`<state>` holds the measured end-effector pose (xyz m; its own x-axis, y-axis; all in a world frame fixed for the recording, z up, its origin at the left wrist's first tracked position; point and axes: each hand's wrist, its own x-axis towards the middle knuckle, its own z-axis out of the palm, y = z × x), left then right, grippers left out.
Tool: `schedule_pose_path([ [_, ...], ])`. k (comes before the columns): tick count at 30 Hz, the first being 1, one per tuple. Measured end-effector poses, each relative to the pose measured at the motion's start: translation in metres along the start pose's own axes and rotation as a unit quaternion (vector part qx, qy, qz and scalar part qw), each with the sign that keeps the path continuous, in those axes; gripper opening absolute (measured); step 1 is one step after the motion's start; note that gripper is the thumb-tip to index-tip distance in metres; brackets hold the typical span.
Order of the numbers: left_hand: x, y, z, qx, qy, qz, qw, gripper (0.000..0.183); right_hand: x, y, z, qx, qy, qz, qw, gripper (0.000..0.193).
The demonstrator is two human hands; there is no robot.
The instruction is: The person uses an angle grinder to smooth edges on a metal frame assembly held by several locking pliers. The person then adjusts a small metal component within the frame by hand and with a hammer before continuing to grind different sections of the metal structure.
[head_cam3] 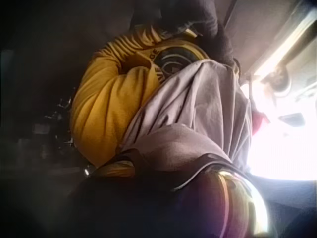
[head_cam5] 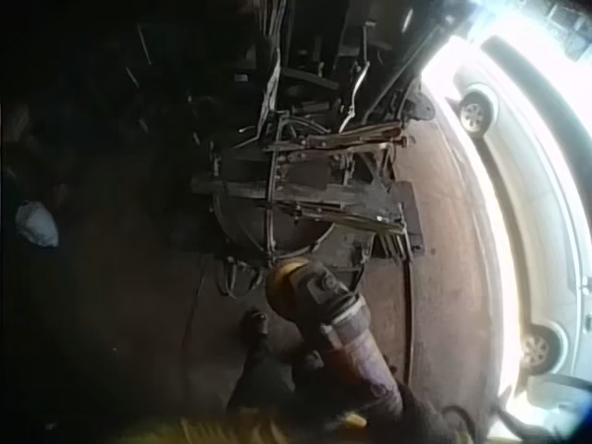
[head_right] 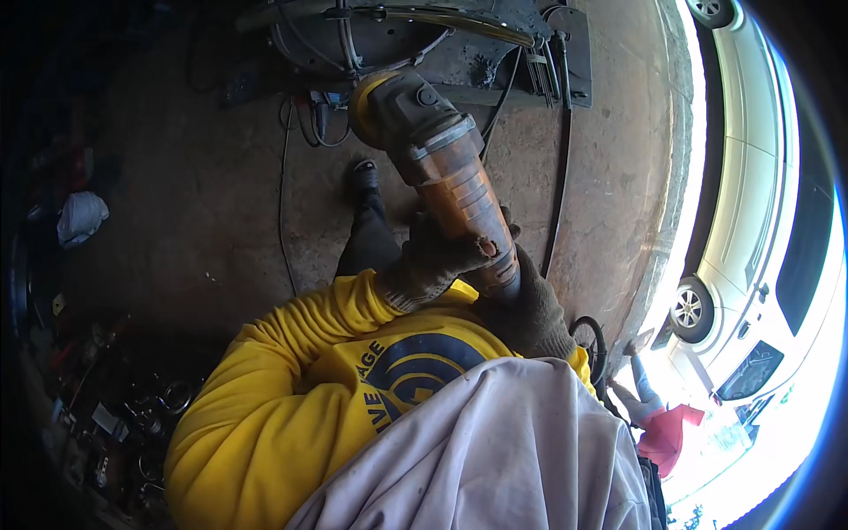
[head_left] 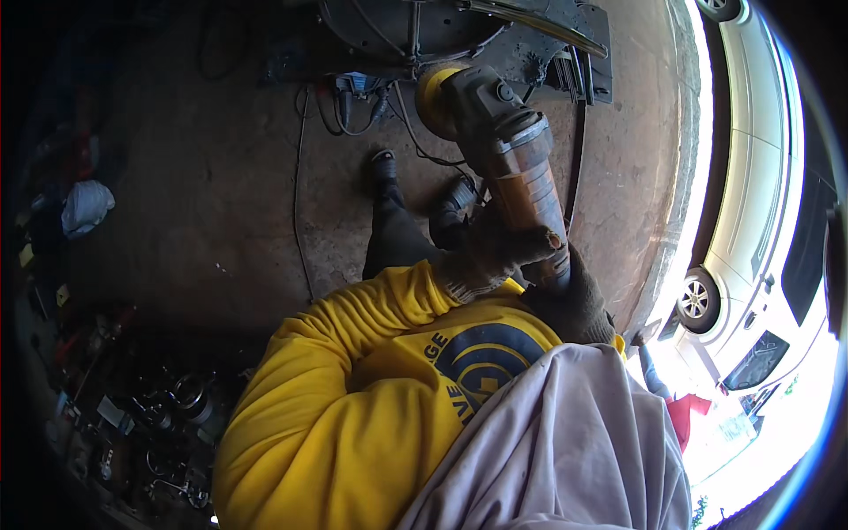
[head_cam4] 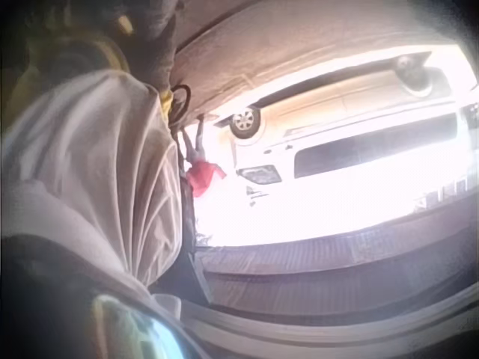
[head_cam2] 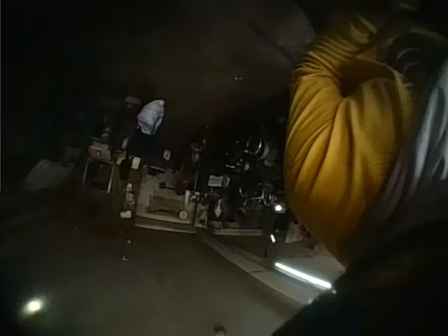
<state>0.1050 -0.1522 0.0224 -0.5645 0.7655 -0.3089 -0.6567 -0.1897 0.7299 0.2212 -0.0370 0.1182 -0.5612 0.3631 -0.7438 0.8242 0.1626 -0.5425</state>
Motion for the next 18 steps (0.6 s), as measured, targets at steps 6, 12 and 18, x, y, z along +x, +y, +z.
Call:
schedule_pose_path([
  [6,-0.010,0.008,0.001,-0.045,0.029,-0.053,0.997,0.075,-0.001,0.021,0.012,-0.015,0.030,-0.033,0.999,0.082],
  [12,-0.009,0.012,0.005,-0.076,-0.016,0.025,0.997,0.063,-0.001,0.011,0.005,-0.124,0.014,-0.007,0.992,0.088],
  [18,-0.005,0.029,0.017,-0.116,0.059,-0.027,0.991,0.049,0.016,0.016,0.009,-0.100,0.049,-0.075,0.991,0.085],
])
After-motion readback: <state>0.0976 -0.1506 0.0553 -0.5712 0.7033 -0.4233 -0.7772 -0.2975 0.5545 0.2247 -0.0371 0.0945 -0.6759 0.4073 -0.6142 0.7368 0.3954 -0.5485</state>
